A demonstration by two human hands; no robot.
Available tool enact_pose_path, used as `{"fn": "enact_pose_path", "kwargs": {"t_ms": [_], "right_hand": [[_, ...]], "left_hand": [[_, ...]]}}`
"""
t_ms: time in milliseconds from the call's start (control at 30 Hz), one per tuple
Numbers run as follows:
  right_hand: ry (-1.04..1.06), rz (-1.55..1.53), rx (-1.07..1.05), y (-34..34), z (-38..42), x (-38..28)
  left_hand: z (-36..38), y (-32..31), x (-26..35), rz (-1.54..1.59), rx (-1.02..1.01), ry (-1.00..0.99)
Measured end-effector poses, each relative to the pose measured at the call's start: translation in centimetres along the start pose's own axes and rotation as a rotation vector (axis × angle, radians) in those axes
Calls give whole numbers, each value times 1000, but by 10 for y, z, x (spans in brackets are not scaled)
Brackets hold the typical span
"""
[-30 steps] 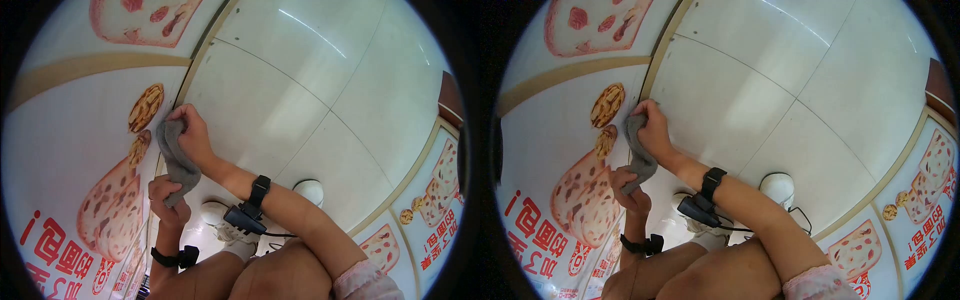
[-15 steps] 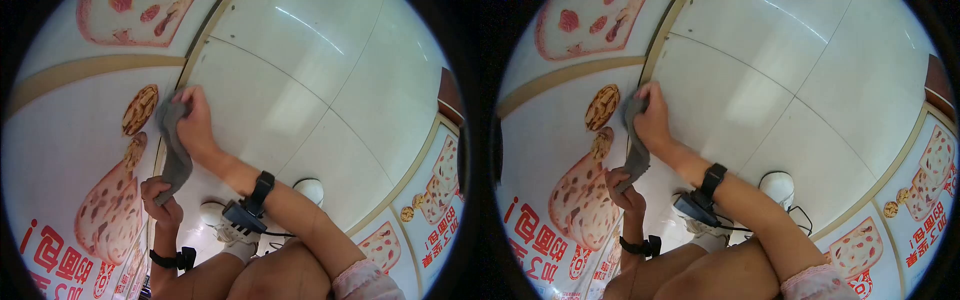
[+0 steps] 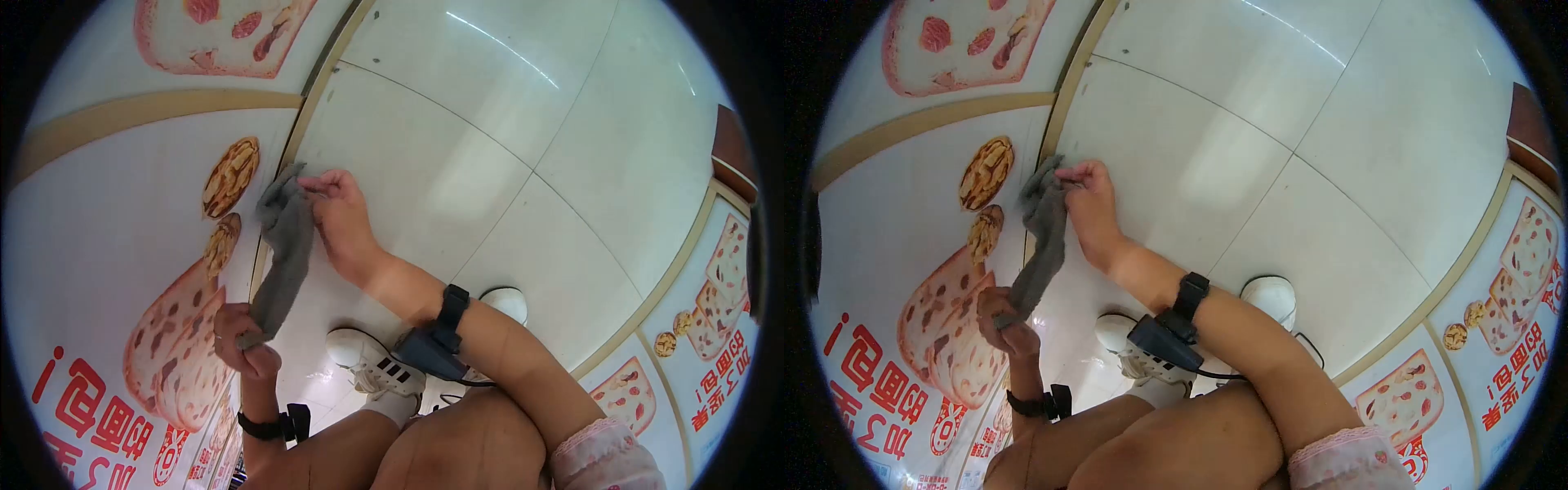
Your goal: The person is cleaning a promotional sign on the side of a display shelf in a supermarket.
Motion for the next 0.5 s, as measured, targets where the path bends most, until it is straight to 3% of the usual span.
{"fn": "enact_pose_path", "kwargs": {"t_ms": [33,167,233,267,333,500], "right_hand": [[-102,-177,160,6,3,-1],[-209,-231,150,-3,10,0],[-377,-335,88,-21,19,6],[-379,-338,87,-20,19,8],[-574,-251,81,-13,23,26],[-769,-280,63,-6,36,36]], "left_hand": [[0,5,3,-37,22,-13],[0,14,15,-45,83,-94],[1,14,19,-78,93,-115],[0,13,22,-105,101,-141],[-2,10,25,-103,73,-154],[-6,7,28,-117,23,-207]]}}
Point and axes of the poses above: each hand's wrist, its own z-axis away from the middle knuckle, its own y-axis out of the back of the hand, x = y × z, the point moved 7 cm from there along -z, towards the middle knuckle, and after that the axes turned 4 degrees about -z, right-handed, at the moved point
